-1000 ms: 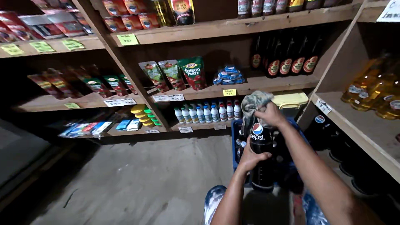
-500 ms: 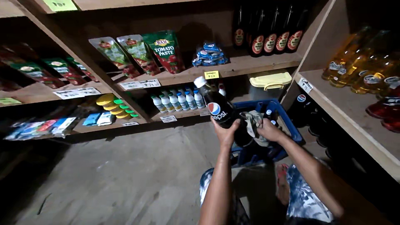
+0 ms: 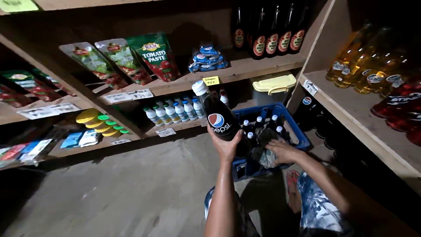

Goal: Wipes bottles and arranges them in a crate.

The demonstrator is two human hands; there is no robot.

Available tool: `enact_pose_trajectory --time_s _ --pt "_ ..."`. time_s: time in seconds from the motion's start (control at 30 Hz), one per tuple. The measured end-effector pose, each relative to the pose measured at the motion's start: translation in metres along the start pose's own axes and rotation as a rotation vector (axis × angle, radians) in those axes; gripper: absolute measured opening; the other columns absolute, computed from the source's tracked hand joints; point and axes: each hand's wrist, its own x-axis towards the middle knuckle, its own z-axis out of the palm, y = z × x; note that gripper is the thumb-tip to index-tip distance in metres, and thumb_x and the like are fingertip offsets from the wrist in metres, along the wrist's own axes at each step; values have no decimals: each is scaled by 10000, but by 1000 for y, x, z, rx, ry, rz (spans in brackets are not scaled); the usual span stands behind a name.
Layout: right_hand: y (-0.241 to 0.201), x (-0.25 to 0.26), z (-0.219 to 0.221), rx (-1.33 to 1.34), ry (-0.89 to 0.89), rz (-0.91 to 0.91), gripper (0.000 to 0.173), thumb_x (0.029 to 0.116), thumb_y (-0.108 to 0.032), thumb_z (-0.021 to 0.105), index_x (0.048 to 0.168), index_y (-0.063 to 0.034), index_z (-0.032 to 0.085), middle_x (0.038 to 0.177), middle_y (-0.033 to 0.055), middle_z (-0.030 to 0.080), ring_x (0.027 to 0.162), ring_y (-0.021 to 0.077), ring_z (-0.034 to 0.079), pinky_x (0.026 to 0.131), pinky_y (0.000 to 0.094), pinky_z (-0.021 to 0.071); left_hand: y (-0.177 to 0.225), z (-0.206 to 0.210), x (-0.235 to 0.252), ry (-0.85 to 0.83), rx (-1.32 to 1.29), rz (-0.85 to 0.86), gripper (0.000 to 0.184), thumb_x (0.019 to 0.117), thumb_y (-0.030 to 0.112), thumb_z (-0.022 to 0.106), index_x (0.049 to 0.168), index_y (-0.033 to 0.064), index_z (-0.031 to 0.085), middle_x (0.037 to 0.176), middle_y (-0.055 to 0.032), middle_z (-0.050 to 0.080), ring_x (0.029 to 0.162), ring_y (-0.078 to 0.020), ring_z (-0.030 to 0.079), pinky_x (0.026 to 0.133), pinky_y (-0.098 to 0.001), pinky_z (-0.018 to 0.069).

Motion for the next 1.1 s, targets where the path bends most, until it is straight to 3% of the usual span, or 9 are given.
enact_pose_trajectory --time_s 0.17,0.27,0.33,0.43,0.53,0.6,0.7,0.87,1.1 --pt "-44 -46 -54 554 671 -263 967 840 -463 783 1574 -16 340 1547 162 482 1411 228 489 1129 397 448 3 39 -35 -52 -27 66 1390 557 472 903 1504 -194 134 1447 -328 454 1303 -155 528 1096 -262 430" --pt "-69 -72 -65 525 914 -410 1147 777 -700 722 1566 26 315 1495 117 548 1357 123 529 1108 330 465 3 73 -58 -174 -168 308 1318 606 509 926 1514 -115 201 1389 -191 552 1243 -56 571 1073 -235 467" --pt "-74 -85 -65 586 1053 -506 904 767 -524 846 1427 3 525 1323 71 670 1215 95 628 1041 308 542 1 99 -70 -280 -243 479 1048 785 545 826 1556 111 266 1389 -5 566 1242 35 540 1087 -208 437" --pt "-43 -107 -60 472 1207 -566 571 759 -326 881 1233 -99 657 1195 42 716 1167 143 659 1024 367 566 10 126 -83 -489 -226 508 914 789 498 817 1434 -20 429 1292 -119 639 1226 -111 599 1112 -310 451" --pt "8 -142 -47 280 1242 -567 526 843 -344 818 1291 -178 600 1264 -16 679 1266 133 600 1104 356 500 10 129 -67 -719 59 514 935 730 461 844 1426 -68 512 1434 -278 544 1385 -435 474 1154 -593 361" --pt "33 -161 -31 195 1251 -427 479 871 -376 785 1246 -126 620 1251 34 677 1261 137 596 1097 328 492 0 118 -46 -686 158 349 686 815 318 826 1381 0 605 1481 -258 507 1410 -438 437 1150 -584 381" --pt "57 -164 -4 162 1290 -178 497 849 -344 787 1040 101 677 1082 227 726 1127 226 680 1031 330 515 -20 91 -18 -402 277 268 187 941 203 688 1006 58 786 1403 -243 574 1385 -402 465 1141 -527 389" --pt "143 -124 50 267 1273 22 579 800 -399 818 1159 35 687 1156 154 713 1134 114 654 1011 256 518 -30 77 -8 -234 225 259 367 859 401 764 698 89 654 1400 -228 560 1469 -357 341 1214 -466 262" --pt "216 -64 63 348 1245 176 649 772 -280 851 1247 101 628 1212 234 687 1144 225 669 1022 350 533 -38 73 -7 -305 400 252 391 969 454 607 961 87 744 1410 -237 546 1439 -339 390 1175 -465 321"
